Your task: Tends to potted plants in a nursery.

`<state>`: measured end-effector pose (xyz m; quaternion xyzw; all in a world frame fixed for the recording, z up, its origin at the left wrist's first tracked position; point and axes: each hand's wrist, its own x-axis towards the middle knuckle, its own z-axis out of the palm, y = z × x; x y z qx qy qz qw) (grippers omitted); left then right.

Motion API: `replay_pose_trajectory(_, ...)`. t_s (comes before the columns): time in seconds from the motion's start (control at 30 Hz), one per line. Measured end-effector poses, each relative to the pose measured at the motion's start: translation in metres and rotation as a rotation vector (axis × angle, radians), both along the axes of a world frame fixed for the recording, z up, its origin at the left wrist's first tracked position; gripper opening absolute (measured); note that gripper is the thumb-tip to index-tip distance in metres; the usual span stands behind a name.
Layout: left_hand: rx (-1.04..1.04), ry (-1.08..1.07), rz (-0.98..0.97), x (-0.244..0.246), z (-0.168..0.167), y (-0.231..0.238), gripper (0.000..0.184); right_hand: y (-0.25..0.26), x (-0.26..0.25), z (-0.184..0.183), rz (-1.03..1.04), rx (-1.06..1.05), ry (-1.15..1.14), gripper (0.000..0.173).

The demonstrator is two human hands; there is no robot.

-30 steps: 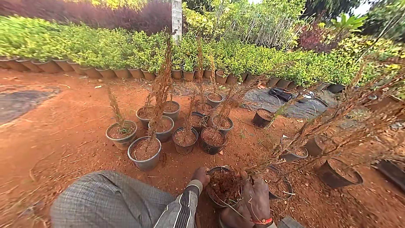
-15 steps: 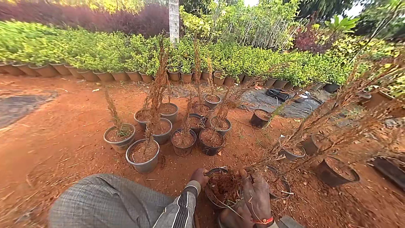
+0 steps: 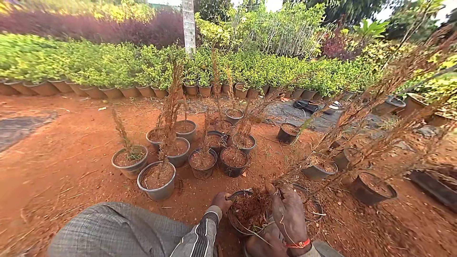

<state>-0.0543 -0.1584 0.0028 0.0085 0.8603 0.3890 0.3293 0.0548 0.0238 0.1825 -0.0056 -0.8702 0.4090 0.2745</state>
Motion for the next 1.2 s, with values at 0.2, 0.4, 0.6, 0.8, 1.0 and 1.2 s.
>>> replay_pose_trajectory(0.2,0.028,-0.012,0.009,-0.002,-0.002,-0.002,0.043,0.002,-0.005,0.037,-0.002,-0.055,0.14,0.027)
replay_pose_trajectory(0.4,0.042,-0.019,0.044,0.0,0.0,-0.001,0.041,0.007,-0.015,0.089,0.061,-0.093,0.225,0.019)
replay_pose_trajectory(0.6,0.053,-0.056,0.067,0.002,0.0,-0.001,0.04,0.009,-0.017,0.103,0.067,-0.043,0.233,0.023)
replay_pose_trajectory(0.8,0.058,-0.058,0.065,0.001,-0.001,-0.002,0.04,0.009,-0.014,0.142,0.078,-0.036,0.296,0.018)
replay_pose_trajectory(1.0,0.07,-0.055,0.067,0.0,-0.004,-0.002,0.041,0.026,-0.012,0.197,0.237,-0.111,0.483,0.013)
replay_pose_trajectory(1.2,0.071,-0.06,0.063,0.0,-0.004,-0.003,0.04,0.029,-0.01,0.209,0.271,-0.151,0.512,0.01)
